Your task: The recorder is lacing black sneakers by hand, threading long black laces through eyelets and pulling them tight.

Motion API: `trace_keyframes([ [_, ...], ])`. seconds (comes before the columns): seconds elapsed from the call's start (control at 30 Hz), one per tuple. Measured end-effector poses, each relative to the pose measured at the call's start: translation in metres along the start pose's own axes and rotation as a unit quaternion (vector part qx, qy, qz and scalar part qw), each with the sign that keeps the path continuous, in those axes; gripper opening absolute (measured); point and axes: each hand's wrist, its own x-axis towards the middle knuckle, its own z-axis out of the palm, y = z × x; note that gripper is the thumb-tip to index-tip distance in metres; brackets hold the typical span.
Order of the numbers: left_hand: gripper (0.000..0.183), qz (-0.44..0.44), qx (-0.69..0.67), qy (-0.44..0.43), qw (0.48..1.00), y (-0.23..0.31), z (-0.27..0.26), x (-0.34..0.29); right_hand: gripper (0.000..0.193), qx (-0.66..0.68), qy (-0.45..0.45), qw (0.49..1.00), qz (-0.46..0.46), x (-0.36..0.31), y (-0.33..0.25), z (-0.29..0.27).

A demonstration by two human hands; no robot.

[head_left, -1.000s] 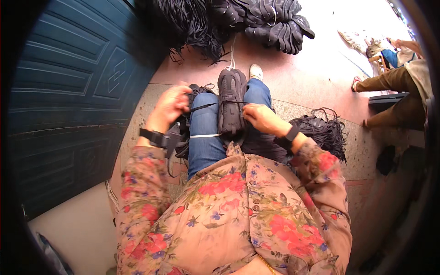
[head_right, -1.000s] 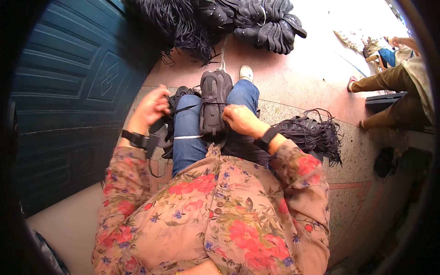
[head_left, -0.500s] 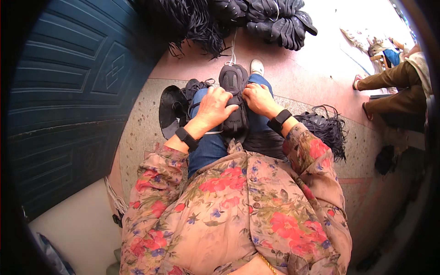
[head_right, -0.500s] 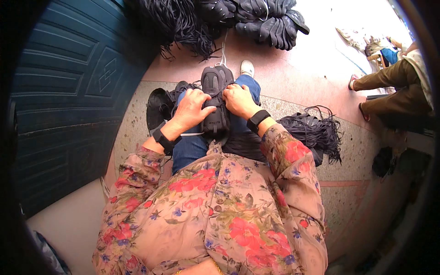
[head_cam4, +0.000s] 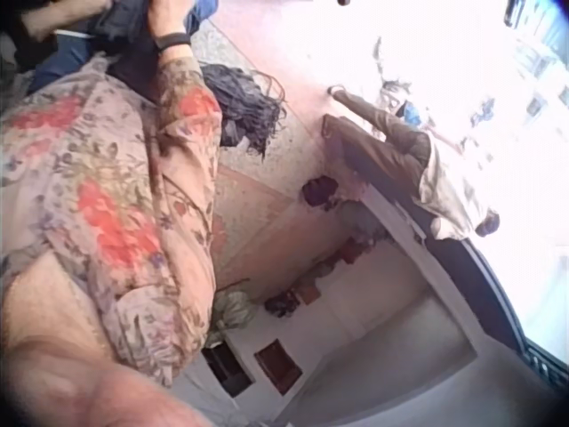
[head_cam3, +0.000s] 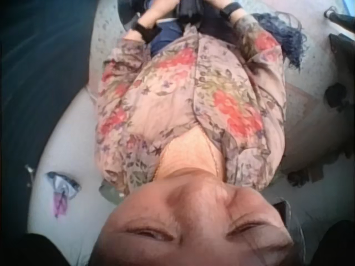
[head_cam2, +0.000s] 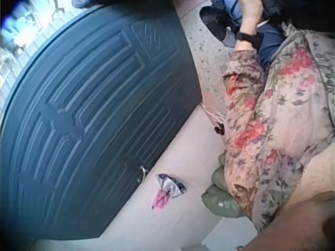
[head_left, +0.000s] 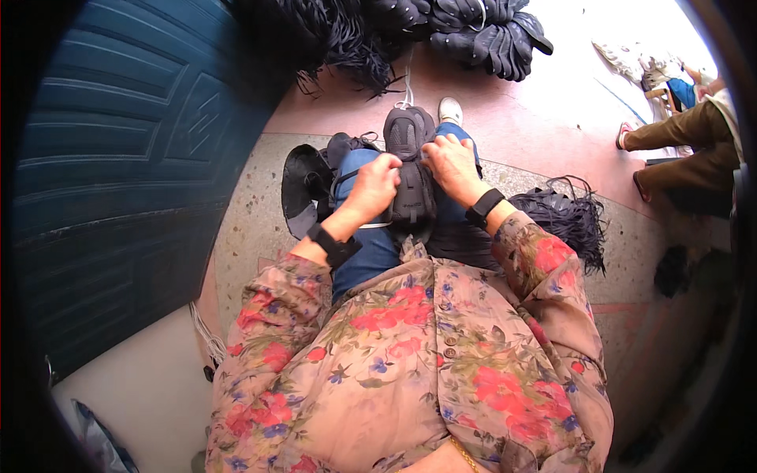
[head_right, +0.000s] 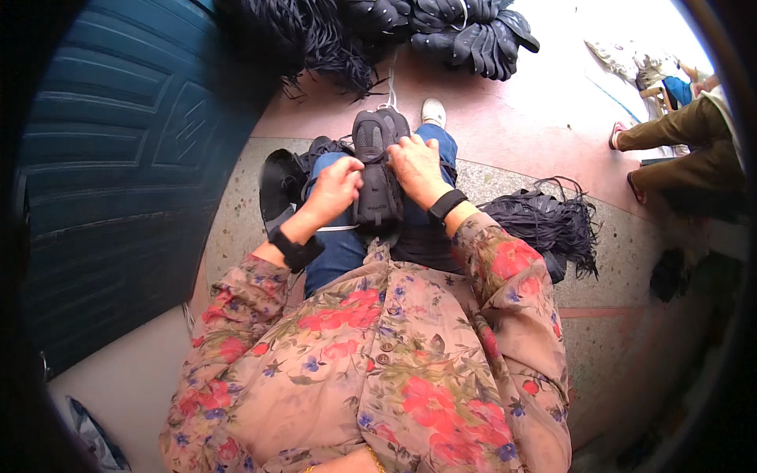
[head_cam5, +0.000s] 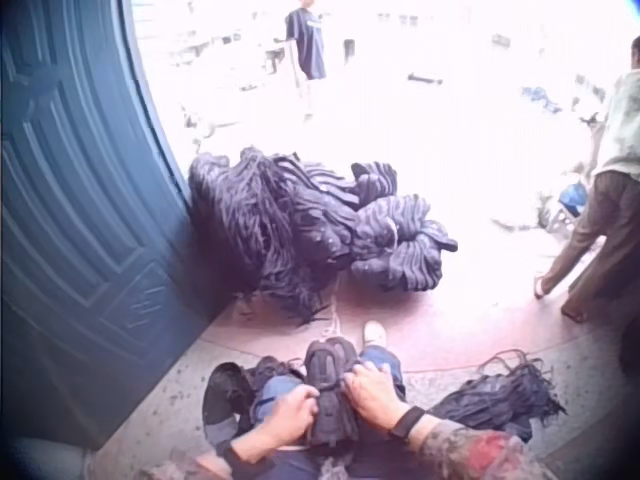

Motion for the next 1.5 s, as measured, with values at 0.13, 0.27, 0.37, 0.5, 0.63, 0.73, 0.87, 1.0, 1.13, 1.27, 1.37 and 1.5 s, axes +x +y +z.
trace_keyframes([
  [0.13, 0.014, -0.291, -0.209, -0.05, 0.932, -0.005, -0.023, -0.009, 0.014, -0.036, -0.021, 0.999, -0.012, -0.001, 0.0, -0.003],
  [0.27, 0.014, -0.274, -0.144, -0.015, 0.951, -0.011, -0.016, -0.006, 0.015, -0.054, -0.017, 0.998, -0.031, -0.003, -0.003, 0.002],
  [0.37, 0.016, -0.228, -0.085, 0.002, 0.97, -0.01, -0.014, 0.001, 0.015, -0.048, -0.014, 0.998, -0.025, -0.004, -0.003, 0.002],
  [0.5, 0.018, -0.186, 0.014, 0.01, 0.982, -0.015, -0.017, 0.011, 0.015, -0.049, -0.028, 0.998, -0.013, -0.004, -0.005, 0.001],
  [0.63, 0.019, -0.047, 0.183, 0.01, 0.982, -0.025, -0.021, 0.012, 0.015, -0.036, -0.031, 0.999, -0.006, -0.004, -0.004, 0.001],
  [0.73, 0.017, 0.021, 0.231, 0.019, 0.973, -0.016, -0.023, 0.014, 0.014, -0.037, -0.032, 0.999, -0.003, -0.004, -0.004, 0.0],
  [0.87, 0.015, 0.045, 0.273, -0.007, 0.961, -0.011, -0.026, 0.018, 0.014, -0.037, -0.039, 0.999, -0.002, -0.004, -0.003, 0.001],
  [1.0, 0.015, 0.088, 0.321, 0.012, 0.943, -0.013, -0.017, 0.021, 0.014, -0.021, -0.043, 0.999, 0.0, -0.004, -0.003, 0.002],
  [1.13, 0.013, -0.026, 0.209, 0.019, 0.977, -0.011, -0.014, 0.019, 0.02, -0.026, -0.055, 0.998, -0.006, -0.006, -0.004, 0.004],
  [1.27, 0.024, 0.082, 0.295, 0.125, 0.944, -0.015, 0.0, -0.001, 0.028, -0.03, -0.083, 0.996, -0.019, -0.008, -0.009, -0.007],
  [1.37, 0.028, 0.093, 0.36, 0.125, 0.92, 0.0, 0.005, -0.013, 0.026, -0.018, -0.112, 0.993, -0.039, -0.008, -0.003, -0.007],
  [1.5, 0.027, 0.052, 0.243, 0.058, 0.967, -0.016, -0.006, -0.001, 0.027, -0.021, -0.131, 0.99, -0.051, -0.006, 0.002, -0.002],
])
